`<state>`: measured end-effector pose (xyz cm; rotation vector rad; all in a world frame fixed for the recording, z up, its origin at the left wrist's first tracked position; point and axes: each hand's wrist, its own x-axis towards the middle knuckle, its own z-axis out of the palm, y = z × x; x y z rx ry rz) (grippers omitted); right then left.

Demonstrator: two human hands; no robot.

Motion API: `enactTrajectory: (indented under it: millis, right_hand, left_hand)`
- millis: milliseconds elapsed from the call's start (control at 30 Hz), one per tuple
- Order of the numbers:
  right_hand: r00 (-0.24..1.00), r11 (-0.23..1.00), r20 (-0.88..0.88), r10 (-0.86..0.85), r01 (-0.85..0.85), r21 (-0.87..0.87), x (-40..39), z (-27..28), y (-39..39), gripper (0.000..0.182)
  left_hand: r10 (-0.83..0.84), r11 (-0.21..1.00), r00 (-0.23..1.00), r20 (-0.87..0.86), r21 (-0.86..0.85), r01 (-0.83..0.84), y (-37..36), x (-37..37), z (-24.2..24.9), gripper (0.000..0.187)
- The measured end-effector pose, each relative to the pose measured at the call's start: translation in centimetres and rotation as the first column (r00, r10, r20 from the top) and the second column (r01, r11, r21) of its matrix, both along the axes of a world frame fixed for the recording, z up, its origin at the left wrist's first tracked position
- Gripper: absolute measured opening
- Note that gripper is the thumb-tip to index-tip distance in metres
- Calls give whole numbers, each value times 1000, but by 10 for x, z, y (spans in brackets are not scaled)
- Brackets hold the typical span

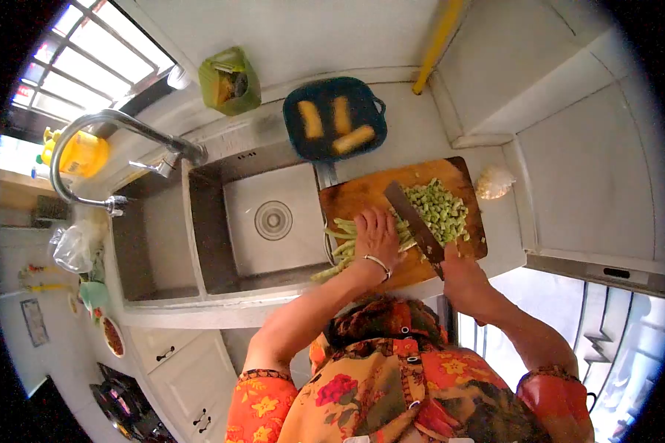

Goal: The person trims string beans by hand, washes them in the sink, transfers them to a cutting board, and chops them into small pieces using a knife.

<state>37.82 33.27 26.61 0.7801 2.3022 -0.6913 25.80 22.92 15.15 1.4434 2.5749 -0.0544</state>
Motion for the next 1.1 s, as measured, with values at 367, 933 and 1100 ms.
enactTrajectory:
  millis: [367,933,1100]
  right_hand:
    - [996,1000,87,18,-19,13,-39,-40,-1,27]
    - [984,988,-125,-129,138,69,-10,-5,-13,26]
    - [988,989,-32,-149,149,-6,1,-14,-15,29]
  left_hand:
    - [-14,999,998,64,44,11,0,-3,-9,72]
    - [10,999,997,77,49,-14,-6,-2,-7,91]
    - [-4,1000,1000,28,-6,5,-7,0,4,85]
